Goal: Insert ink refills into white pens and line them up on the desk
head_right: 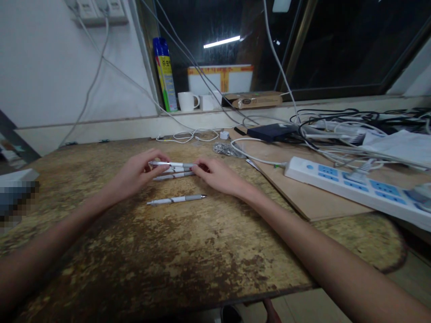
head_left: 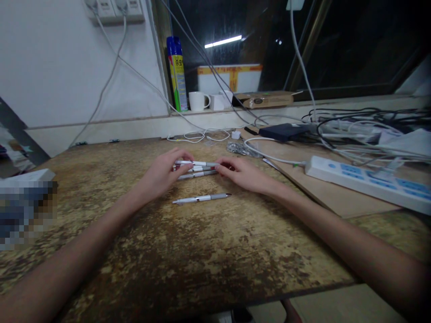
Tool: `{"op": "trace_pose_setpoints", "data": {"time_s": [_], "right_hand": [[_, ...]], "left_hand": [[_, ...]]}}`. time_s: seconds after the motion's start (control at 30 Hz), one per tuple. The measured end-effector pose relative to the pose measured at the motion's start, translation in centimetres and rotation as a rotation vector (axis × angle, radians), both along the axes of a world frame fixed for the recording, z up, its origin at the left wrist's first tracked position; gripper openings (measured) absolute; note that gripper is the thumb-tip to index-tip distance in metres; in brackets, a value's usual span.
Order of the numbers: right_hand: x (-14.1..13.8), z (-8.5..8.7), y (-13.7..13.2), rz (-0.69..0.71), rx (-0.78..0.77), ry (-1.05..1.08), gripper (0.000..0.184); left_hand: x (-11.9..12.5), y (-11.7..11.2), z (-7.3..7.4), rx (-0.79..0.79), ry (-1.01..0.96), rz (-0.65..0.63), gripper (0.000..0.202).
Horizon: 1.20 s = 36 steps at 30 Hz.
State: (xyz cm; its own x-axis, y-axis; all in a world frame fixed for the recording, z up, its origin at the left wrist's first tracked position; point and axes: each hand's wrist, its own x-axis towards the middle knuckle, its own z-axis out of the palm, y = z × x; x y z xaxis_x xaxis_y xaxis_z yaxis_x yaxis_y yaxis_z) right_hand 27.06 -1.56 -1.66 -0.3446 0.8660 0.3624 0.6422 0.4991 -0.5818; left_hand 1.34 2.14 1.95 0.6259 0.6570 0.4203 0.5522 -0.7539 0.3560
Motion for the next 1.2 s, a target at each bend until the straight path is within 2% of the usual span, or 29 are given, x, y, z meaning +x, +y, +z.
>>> {"op": "trace_pose_setpoints", "data": {"time_s": [0.13, 0.27, 0.5, 0.6, 0.8, 1.0, 1.2], "right_hand": [[-0.1, -0.3, -0.2, -0.002, 0.112, -0.119, 0.021], [-0.3, -0.2, -0.4, 0.013, 0.187, -0.278, 0.022], [-0.7, -0.2, -1.1, -0.055, 0.227, -0.483, 0.023], [-1.0, -0.2, -1.4, -0.052, 0.231, -0.537, 0.021], [-1.4, 0.5, -1.8, -0.086, 0.316, -0.605, 0.017], [-1.4, 0.9, -2.1, -0.090, 0.355, -0.616, 0.027], [-1.7, 1.3, -2.2, -0.083, 0.391, -0.620, 0.025]], "left_hand": [[0.5, -0.8, -0.3, 0.019, -0.025, 0.008, 0.026], [-0.1, -2.2, -1.1, 0.025, -0.024, 0.023, 0.029], [-0.6, -2.7, -1.6, 0.229, 0.272, 0.040, 0.034], [-0.5, -2.7, -1.8, 0.251, 0.341, 0.084, 0.035], [-0.2, -2.9, -2.2, 0.149, 0.290, 0.158, 0.034], [0.2, -3.1, -1.7, -0.040, 0.162, 0.132, 0.038], [0.2, -3.0, -1.6, -0.151, 0.080, 0.108, 0.043]]}}
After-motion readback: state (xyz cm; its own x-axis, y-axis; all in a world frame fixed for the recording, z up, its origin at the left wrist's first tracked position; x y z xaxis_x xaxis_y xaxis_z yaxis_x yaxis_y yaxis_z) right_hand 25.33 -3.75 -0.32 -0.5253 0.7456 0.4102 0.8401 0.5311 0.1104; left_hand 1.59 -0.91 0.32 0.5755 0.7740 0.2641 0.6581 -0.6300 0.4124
